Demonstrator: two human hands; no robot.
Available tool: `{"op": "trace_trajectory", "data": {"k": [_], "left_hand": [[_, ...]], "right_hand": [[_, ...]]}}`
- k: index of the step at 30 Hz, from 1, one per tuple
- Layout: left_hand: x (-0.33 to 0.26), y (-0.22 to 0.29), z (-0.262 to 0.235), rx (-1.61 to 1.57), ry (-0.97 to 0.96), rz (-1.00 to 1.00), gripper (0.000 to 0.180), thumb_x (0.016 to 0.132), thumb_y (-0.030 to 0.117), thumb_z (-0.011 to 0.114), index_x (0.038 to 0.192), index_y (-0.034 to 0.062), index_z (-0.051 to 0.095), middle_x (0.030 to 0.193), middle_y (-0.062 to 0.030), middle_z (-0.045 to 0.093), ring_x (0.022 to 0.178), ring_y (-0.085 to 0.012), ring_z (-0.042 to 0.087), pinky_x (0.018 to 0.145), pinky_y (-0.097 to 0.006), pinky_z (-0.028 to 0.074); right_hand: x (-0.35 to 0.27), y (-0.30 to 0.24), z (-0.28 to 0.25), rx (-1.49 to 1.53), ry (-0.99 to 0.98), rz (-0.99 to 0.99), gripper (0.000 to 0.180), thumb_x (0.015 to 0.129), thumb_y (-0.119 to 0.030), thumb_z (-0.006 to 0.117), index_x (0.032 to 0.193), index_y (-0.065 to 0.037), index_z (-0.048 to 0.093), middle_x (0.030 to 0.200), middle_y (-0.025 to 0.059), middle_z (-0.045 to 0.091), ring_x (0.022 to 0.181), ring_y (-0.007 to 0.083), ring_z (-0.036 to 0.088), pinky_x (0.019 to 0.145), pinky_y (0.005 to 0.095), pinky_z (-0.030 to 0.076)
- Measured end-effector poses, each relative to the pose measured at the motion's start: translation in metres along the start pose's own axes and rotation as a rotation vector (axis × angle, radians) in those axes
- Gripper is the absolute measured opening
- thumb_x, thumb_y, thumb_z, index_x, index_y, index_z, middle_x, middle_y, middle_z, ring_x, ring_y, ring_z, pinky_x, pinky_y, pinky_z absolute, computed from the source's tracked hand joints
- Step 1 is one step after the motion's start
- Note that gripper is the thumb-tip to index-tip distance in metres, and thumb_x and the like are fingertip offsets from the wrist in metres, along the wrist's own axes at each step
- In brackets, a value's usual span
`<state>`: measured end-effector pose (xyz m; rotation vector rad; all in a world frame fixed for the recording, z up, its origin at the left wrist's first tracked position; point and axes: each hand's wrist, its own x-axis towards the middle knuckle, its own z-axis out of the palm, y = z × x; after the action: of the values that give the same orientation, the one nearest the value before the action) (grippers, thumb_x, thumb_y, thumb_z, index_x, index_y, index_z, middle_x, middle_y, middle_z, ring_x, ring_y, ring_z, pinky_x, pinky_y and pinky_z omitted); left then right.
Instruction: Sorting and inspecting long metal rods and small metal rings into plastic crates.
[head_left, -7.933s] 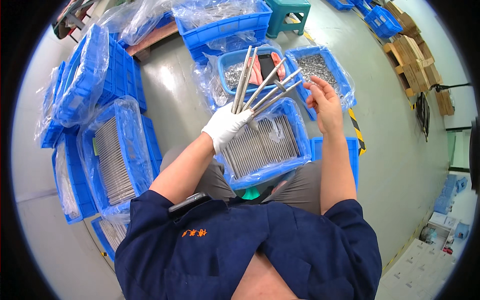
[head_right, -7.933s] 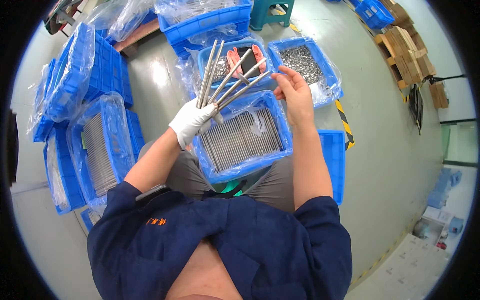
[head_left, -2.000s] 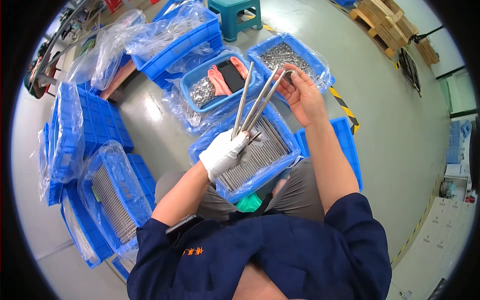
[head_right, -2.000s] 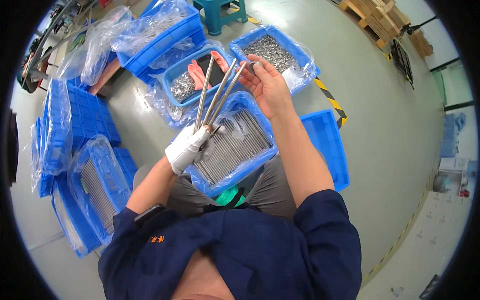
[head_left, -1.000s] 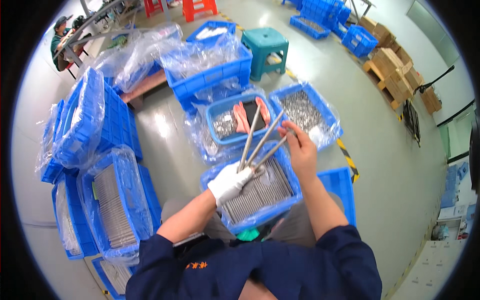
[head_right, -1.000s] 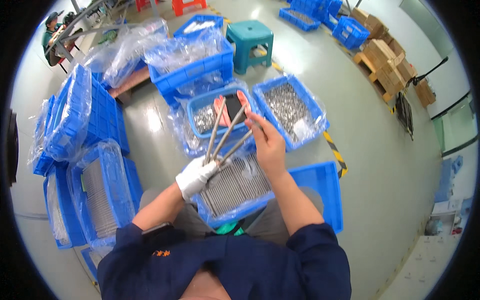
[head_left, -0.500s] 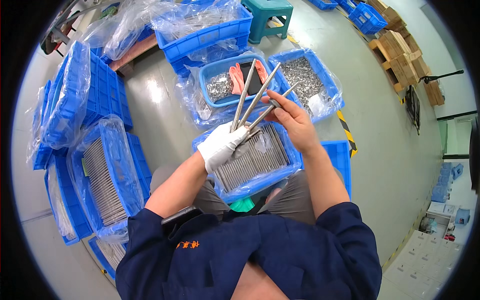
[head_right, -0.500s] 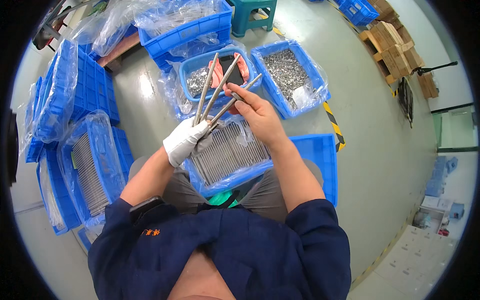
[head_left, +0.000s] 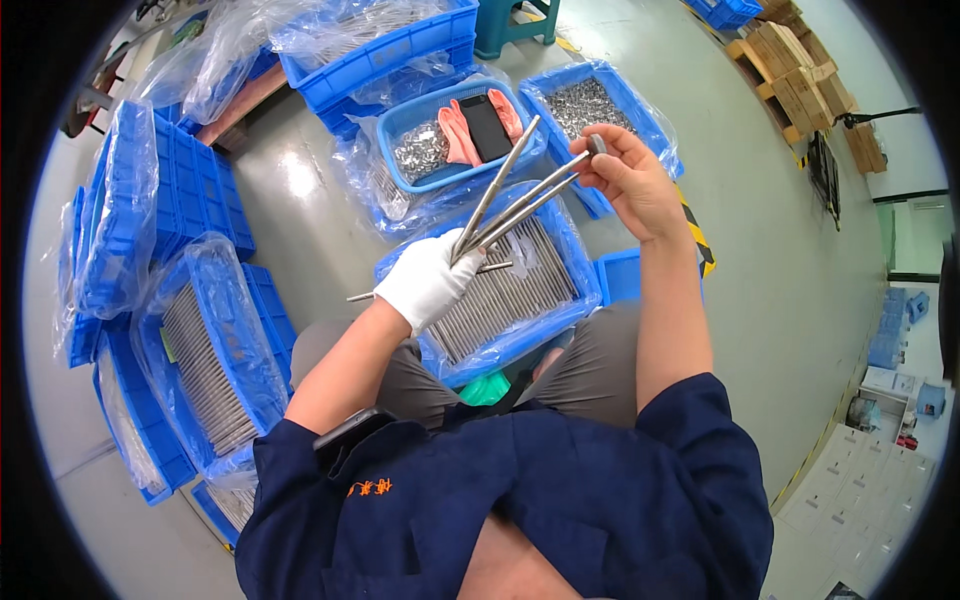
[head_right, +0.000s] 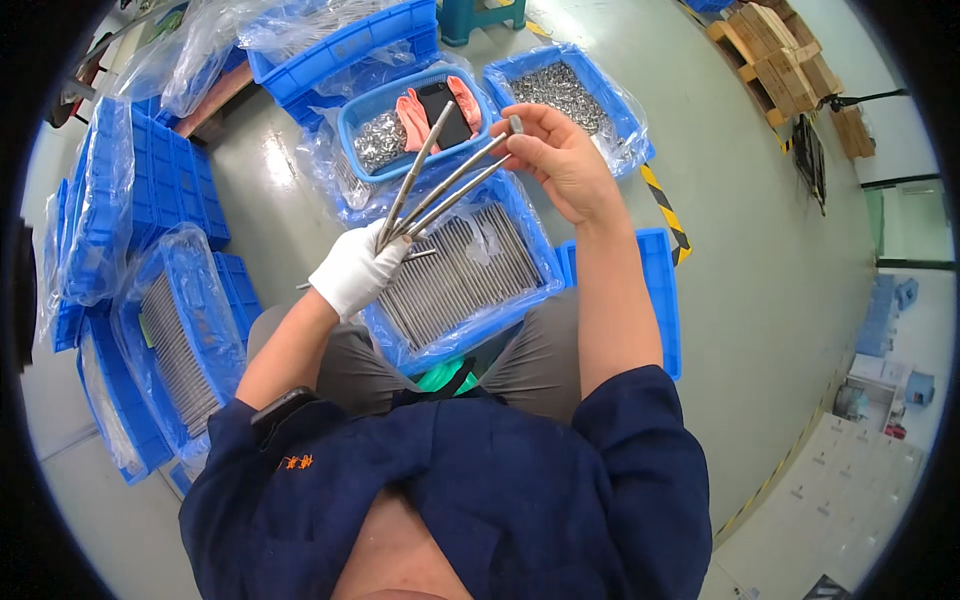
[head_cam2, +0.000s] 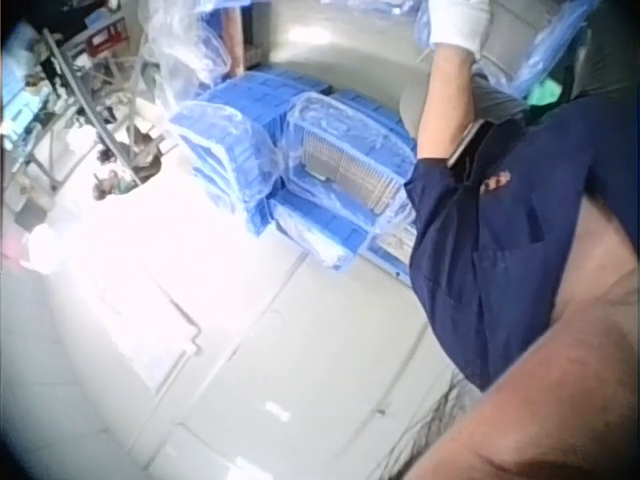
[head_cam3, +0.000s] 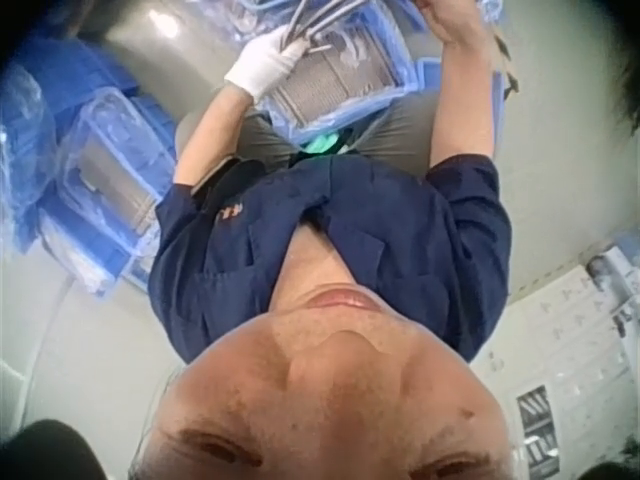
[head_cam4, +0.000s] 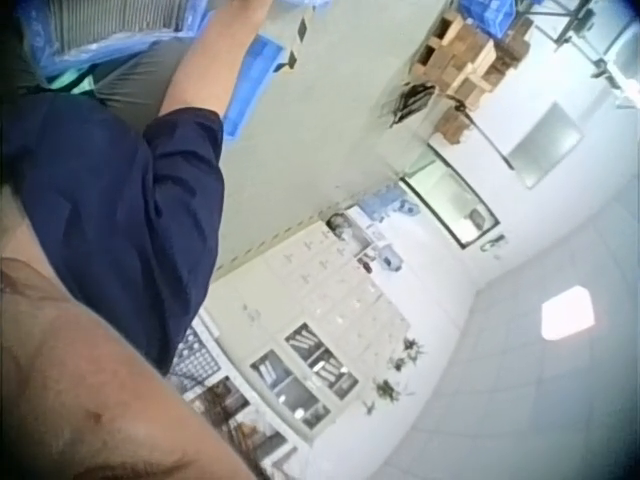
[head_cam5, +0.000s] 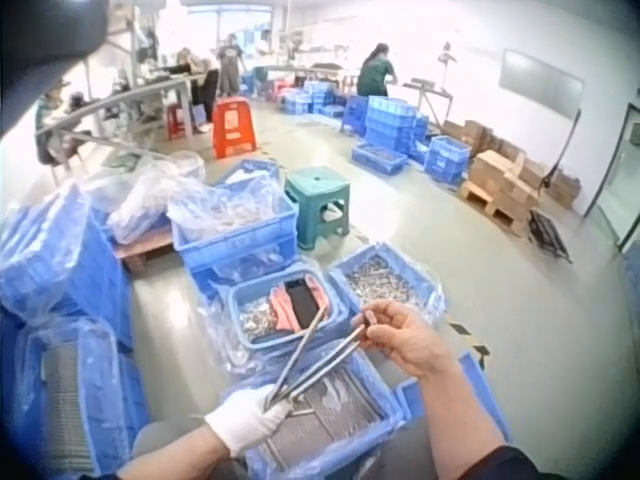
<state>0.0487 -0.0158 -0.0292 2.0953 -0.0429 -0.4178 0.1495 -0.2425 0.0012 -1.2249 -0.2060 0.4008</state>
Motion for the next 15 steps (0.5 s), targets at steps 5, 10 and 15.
{"op": "trace_trajectory", "data": {"k": [5,10,15], "left_hand": [[-0.001,0.011,-0.001,0.115,0.002,0.016,0.023,0.081,0.026,0.046,0.09,0.0063,0.053,0.073,-0.0171,0.056,0.069,-0.0336,0.053,0.061,-0.036,0.041],[0.0,0.004,0.002,0.112,0.042,0.032,0.023,0.081,0.027,0.046,0.09,0.0072,0.053,0.074,-0.0172,0.056,0.07,-0.0345,0.053,0.061,-0.037,0.042],[-0.002,0.002,0.002,0.164,0.078,0.042,0.023,0.081,0.027,0.046,0.093,0.0085,0.052,0.076,-0.0182,0.056,0.073,-0.0351,0.053,0.063,-0.039,0.042]], "right_hand": [[-0.004,-0.003,-0.001,0.065,-0.17,0.135,0.029,0.076,-0.004,0.054,0.105,-0.003,0.049,0.093,0.0106,0.058,0.07,0.0129,0.057,0.063,0.0229,0.047],[-0.008,0.001,0.011,-0.135,-0.152,0.117,0.028,0.074,0.001,0.051,0.101,-0.005,0.051,0.096,0.0135,0.057,0.064,0.0102,0.055,0.058,0.0204,0.046],[-0.007,0.004,0.013,-0.047,-0.131,0.204,0.029,0.074,0.002,0.051,0.101,-0.006,0.049,0.095,0.0145,0.057,0.061,0.0094,0.054,0.056,0.0201,0.045]]}}
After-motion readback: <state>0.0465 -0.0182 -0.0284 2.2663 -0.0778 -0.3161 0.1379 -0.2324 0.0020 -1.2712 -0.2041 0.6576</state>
